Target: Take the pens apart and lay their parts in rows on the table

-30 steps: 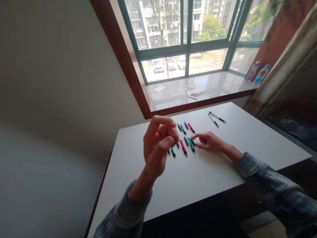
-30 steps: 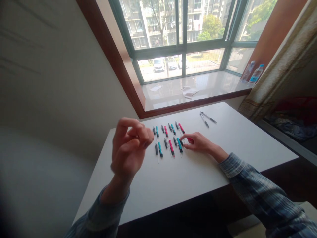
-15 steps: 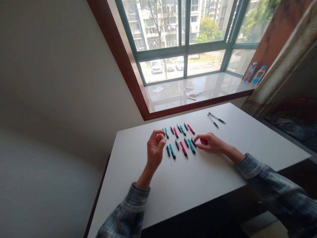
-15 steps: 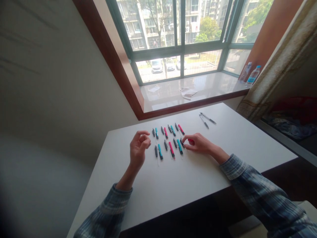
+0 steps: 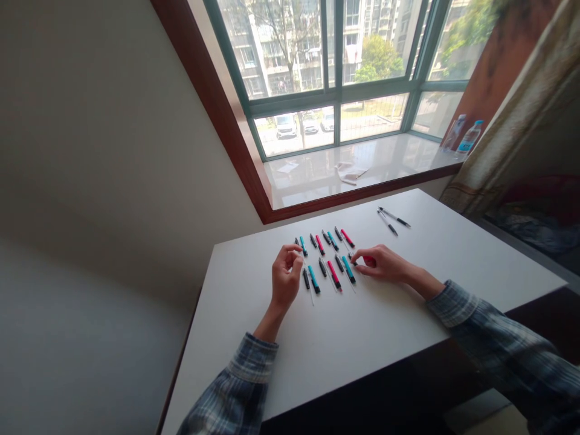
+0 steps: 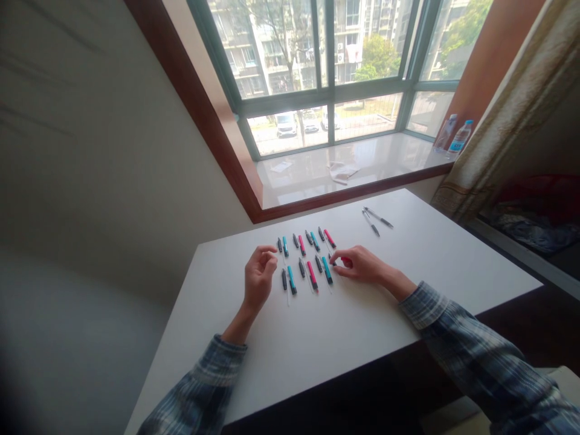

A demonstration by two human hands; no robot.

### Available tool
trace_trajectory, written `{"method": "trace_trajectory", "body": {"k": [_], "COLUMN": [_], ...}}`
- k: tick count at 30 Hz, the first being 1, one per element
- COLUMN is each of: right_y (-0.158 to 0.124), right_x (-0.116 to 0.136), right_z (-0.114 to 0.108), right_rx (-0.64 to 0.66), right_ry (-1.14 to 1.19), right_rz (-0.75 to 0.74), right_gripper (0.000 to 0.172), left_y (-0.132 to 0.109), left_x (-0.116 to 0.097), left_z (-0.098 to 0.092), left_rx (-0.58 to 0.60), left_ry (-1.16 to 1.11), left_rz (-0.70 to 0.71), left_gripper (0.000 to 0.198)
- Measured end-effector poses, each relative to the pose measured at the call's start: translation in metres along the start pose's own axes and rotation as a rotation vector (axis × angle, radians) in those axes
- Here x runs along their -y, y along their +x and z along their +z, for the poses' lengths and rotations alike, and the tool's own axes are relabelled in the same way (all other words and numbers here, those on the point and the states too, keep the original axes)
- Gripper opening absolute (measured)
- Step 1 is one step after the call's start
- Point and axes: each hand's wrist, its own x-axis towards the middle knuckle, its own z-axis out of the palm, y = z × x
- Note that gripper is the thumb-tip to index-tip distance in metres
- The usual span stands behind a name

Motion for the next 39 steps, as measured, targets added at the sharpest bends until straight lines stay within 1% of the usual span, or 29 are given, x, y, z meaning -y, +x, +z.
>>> {"method": "trace_trajectory", "body": {"k": [5,10,12,16,18,21,26,39], "right_y": [-0.001,-0.001,0.001,0.010,0.015,0.021,0.024,0.025], "right_x": [0.000,0.000,-0.001,-0.006,-0.009,-0.013,-0.016,-0.021], "right_z": [0.000,0.002,0.003,0.008,0.011,0.014,0.017,0.017], "right_rx": [-0.011,-0.028,-0.072,-0.256,-0.307,-0.292,-0.246,-0.249], "right_ry": [0.013,0.034,0.048,0.090,0.109,0.115,0.085,0.031], "right_rz": [0.003,0.018,0.038,0.098,0.111,0.125,0.144,0.133], "right_gripper": [0.020,0.022,0.023,0.024,0.027,0.029,0.028,0.026], "left_y": [-0.002,-0.005,-0.005,-0.005,-0.005,-0.004,-0.005,-0.008], "left_x": [0.004,0.005,0.005,0.007,0.008,0.009,0.009,0.010], "left_z": [0.002,0.005,0.006,0.008,0.009,0.010,0.012,0.014], "left_rx": [0.058,0.077,0.080,0.077,0.074,0.077,0.092,0.118], "left_ry": [0.027,0.038,0.039,0.039,0.039,0.042,0.056,0.061], "left_rz": [0.012,0.007,0.007,0.014,0.016,0.016,0.012,-0.001], "left_gripper": [0.012,0.012,0.012,0.011,0.011,0.011,0.011,0.011]}}
